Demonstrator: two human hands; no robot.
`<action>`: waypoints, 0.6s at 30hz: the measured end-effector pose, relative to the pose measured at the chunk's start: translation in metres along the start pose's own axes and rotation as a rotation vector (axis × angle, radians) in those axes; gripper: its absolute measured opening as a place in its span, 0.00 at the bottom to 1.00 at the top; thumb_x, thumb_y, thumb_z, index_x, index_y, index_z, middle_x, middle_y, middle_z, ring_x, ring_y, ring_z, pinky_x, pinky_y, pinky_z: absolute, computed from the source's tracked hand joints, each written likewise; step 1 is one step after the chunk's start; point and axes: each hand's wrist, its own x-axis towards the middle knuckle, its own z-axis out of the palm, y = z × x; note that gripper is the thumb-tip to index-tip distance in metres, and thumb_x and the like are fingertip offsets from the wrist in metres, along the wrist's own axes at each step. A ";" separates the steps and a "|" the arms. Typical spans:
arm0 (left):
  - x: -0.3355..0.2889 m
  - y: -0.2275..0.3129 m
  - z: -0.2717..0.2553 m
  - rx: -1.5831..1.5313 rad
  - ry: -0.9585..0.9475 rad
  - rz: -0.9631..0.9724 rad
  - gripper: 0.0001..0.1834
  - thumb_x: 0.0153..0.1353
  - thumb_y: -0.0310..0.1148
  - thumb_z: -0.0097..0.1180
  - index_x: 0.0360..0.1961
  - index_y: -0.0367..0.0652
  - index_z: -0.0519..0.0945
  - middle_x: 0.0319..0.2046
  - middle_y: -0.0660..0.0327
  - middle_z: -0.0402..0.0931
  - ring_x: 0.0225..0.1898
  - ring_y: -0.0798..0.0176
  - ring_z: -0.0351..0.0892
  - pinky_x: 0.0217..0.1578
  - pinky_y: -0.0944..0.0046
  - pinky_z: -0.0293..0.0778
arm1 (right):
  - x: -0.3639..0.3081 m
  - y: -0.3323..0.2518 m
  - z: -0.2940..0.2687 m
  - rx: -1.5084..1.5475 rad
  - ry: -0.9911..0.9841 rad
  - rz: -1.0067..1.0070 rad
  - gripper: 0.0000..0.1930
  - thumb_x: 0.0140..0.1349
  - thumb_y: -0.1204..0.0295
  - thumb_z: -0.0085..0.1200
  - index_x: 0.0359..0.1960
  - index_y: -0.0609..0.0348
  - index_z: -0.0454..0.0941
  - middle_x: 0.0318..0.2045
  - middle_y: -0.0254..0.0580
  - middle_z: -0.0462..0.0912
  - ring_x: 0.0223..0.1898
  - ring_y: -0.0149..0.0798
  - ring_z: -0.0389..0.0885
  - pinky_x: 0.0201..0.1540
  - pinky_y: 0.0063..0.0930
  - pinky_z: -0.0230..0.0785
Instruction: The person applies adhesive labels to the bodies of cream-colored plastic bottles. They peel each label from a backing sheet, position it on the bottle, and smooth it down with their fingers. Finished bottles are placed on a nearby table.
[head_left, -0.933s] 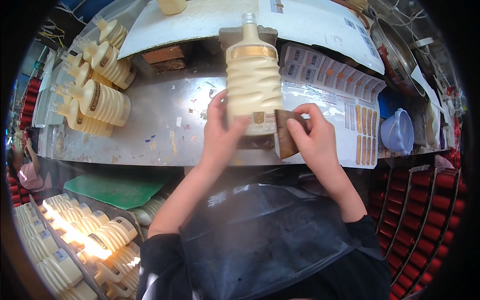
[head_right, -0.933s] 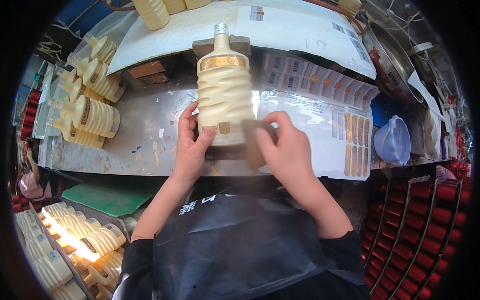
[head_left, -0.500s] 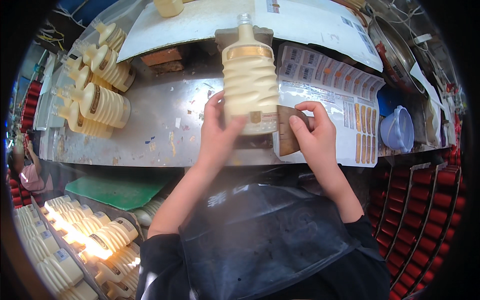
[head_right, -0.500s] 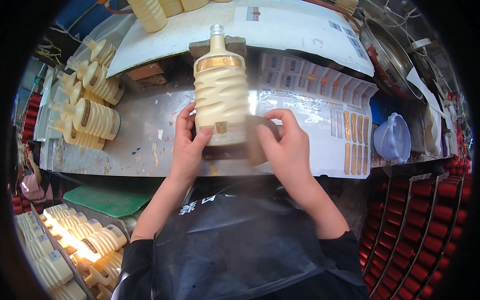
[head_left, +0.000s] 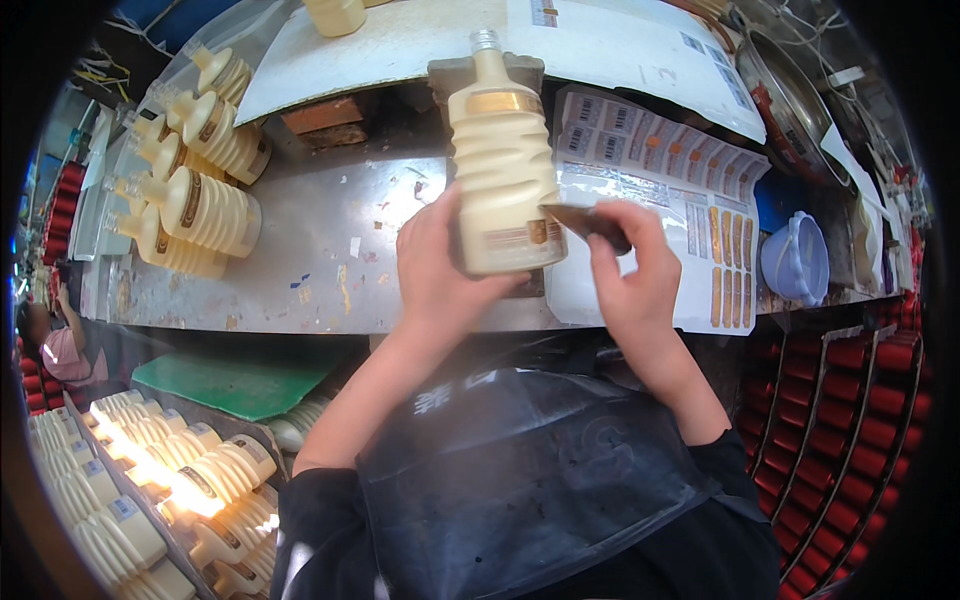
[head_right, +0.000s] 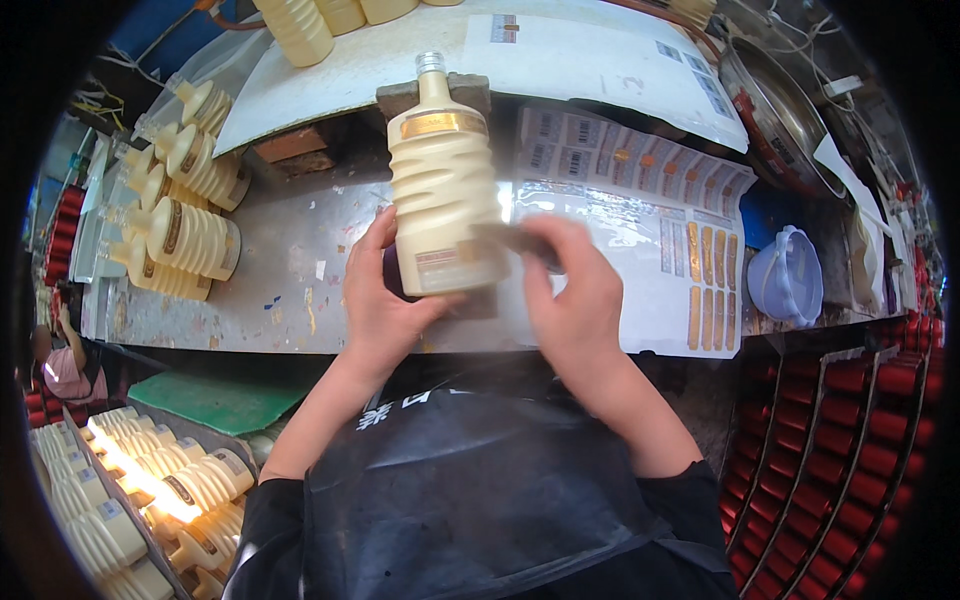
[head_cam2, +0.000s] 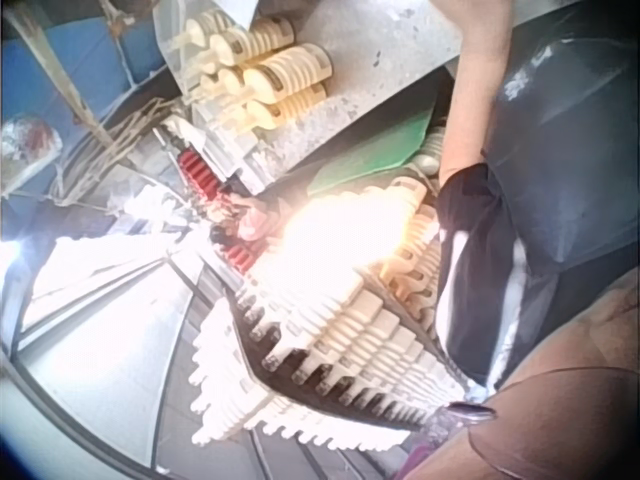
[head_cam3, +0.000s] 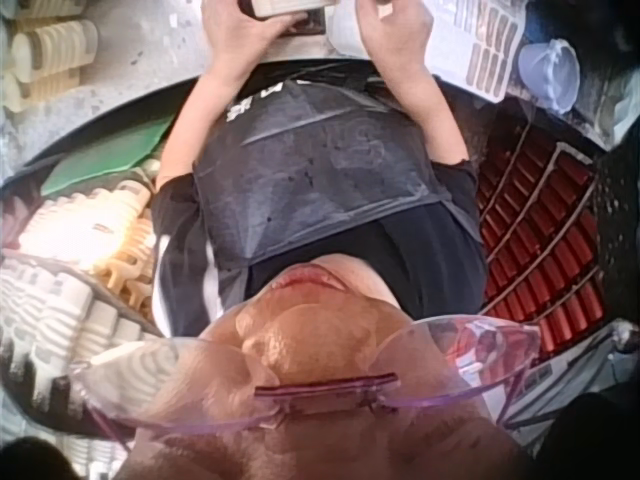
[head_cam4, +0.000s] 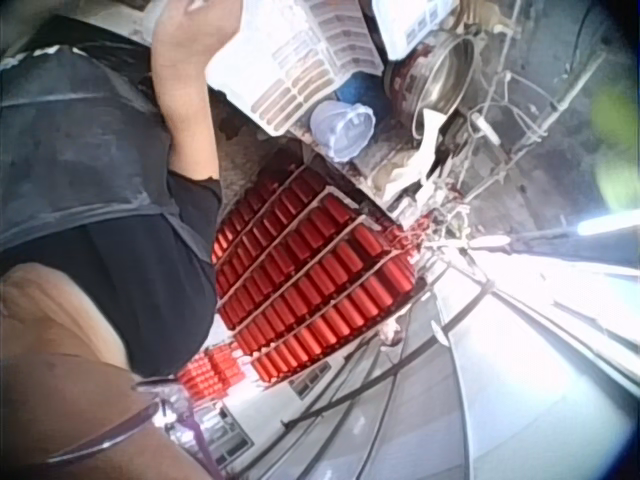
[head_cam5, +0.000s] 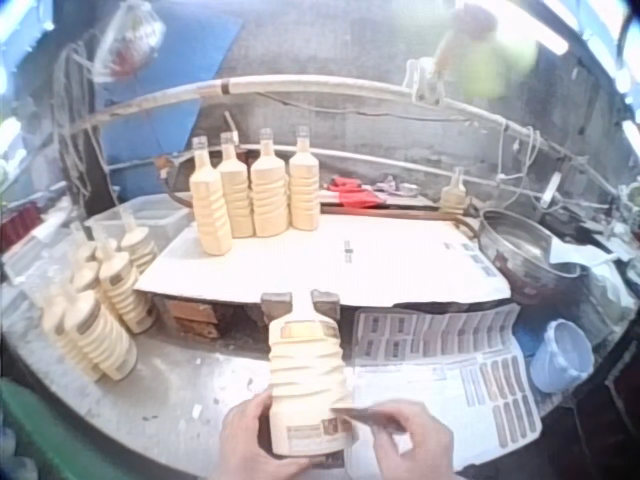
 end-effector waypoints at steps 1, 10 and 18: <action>0.001 0.005 0.002 0.032 0.042 0.039 0.54 0.38 0.43 0.82 0.68 0.44 0.69 0.56 0.53 0.76 0.61 0.46 0.72 0.64 0.47 0.64 | 0.001 -0.006 -0.001 -0.056 -0.028 -0.221 0.14 0.61 0.86 0.62 0.47 0.61 0.83 0.43 0.44 0.87 0.39 0.38 0.86 0.45 0.28 0.77; 0.005 0.014 0.010 0.085 0.112 0.088 0.50 0.39 0.44 0.82 0.65 0.45 0.71 0.53 0.55 0.77 0.58 0.48 0.73 0.61 0.48 0.63 | 0.000 -0.032 -0.005 -0.195 -0.150 -0.568 0.19 0.50 0.85 0.69 0.45 0.59 0.85 0.40 0.43 0.89 0.41 0.48 0.88 0.41 0.34 0.79; -0.004 -0.013 0.002 -0.068 0.010 0.050 0.53 0.46 0.43 0.76 0.72 0.40 0.64 0.60 0.47 0.72 0.62 0.43 0.70 0.65 0.45 0.62 | 0.026 0.005 -0.012 0.312 -0.308 0.446 0.15 0.77 0.67 0.48 0.54 0.65 0.80 0.41 0.33 0.82 0.39 0.26 0.76 0.49 0.21 0.69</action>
